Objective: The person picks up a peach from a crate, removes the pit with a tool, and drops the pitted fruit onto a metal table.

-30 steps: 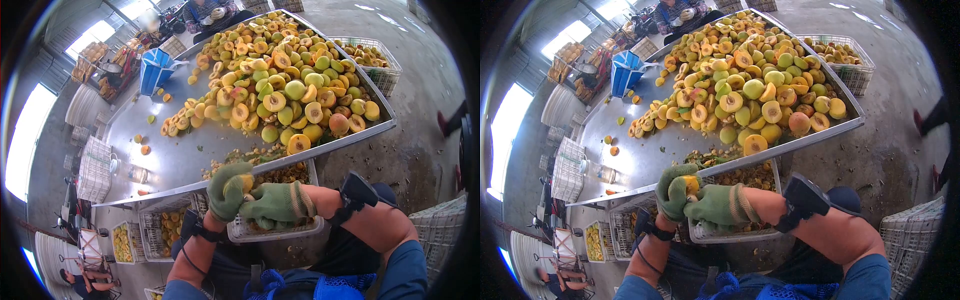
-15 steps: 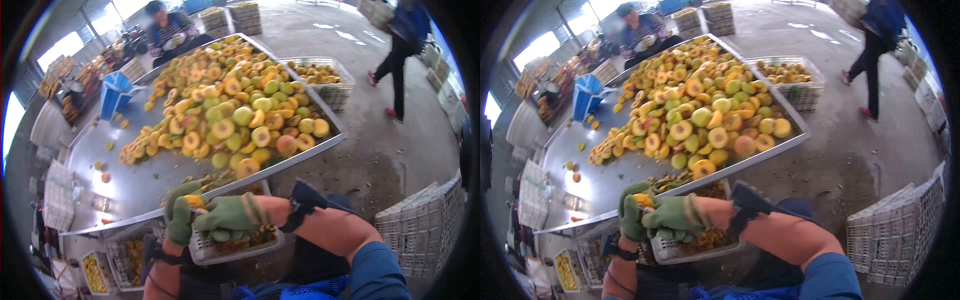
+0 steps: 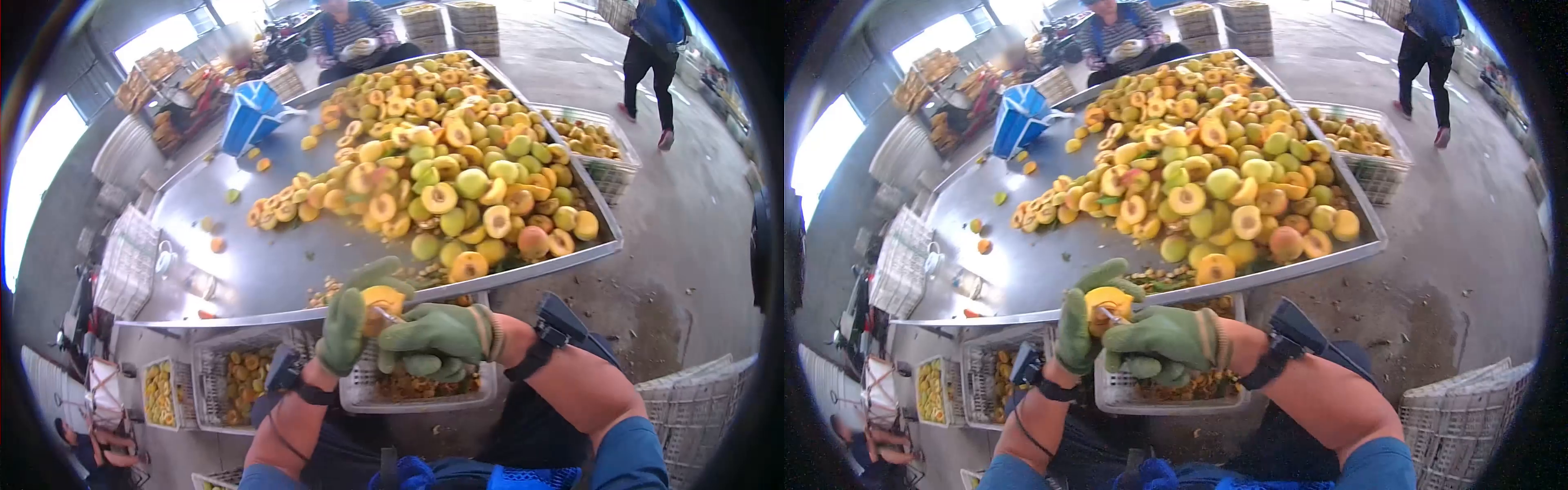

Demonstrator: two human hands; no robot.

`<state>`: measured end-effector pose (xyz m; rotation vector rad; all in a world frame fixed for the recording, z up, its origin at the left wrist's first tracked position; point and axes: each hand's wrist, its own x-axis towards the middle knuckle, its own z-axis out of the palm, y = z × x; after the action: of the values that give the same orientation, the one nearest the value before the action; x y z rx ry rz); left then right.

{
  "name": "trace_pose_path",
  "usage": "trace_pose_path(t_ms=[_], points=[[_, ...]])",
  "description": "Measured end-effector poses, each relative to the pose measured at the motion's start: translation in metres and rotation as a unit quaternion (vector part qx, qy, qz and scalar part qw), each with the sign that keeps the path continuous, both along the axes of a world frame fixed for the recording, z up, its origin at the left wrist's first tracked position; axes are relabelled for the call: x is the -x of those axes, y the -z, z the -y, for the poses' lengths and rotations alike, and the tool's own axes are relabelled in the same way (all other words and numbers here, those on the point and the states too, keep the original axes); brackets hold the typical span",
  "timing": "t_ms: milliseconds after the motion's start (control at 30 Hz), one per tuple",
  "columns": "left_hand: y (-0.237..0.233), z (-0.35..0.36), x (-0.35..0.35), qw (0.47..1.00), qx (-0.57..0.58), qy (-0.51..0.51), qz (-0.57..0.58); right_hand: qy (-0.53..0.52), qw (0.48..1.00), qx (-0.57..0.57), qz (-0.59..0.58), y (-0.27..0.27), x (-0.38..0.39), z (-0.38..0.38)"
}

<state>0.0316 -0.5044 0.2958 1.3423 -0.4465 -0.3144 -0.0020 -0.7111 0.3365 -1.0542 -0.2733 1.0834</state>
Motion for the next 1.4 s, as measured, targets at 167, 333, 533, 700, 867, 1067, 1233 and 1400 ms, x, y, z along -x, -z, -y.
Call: trace_pose_path(t_ms=[167, 333, 533, 700, 867, 1067, 1233, 1400], points=[[-0.003, 0.001, 0.004, 0.997, -0.063, -0.031, 0.028, -0.005, 0.999, -0.011, -0.045, 0.008, 0.003, -0.004], [0.002, -0.003, -0.002, 0.99, -0.116, -0.036, 0.078, 0.024, 1.0, 0.004, -0.013, 0.005, 0.006, -0.009], [0.014, -0.006, -0.004, 0.996, -0.076, -0.027, -0.025, 0.03, 0.999, 0.015, 0.019, 0.01, 0.005, -0.012], [0.005, 0.0, 0.002, 0.999, 0.014, 0.005, -0.033, 0.01, 0.995, -0.06, -0.075, 0.017, 0.007, -0.013], [-0.002, 0.008, 0.012, 0.999, 0.04, -0.02, -0.027, -0.003, 0.983, -0.13, -0.133, 0.028, 0.008, -0.018], [-0.003, 0.015, 0.02, 0.997, 0.057, -0.046, -0.036, 0.001, 0.98, -0.149, -0.129, 0.028, 0.014, -0.024], [-0.005, 0.004, 0.026, 0.977, 0.135, 0.039, -0.162, -0.009, 0.996, -0.087, 0.02, 0.006, 0.031, -0.033], [-0.001, -0.011, 0.036, 0.993, 0.052, -0.077, -0.069, 0.038, 0.994, -0.086, -0.048, 0.013, 0.05, -0.009]])
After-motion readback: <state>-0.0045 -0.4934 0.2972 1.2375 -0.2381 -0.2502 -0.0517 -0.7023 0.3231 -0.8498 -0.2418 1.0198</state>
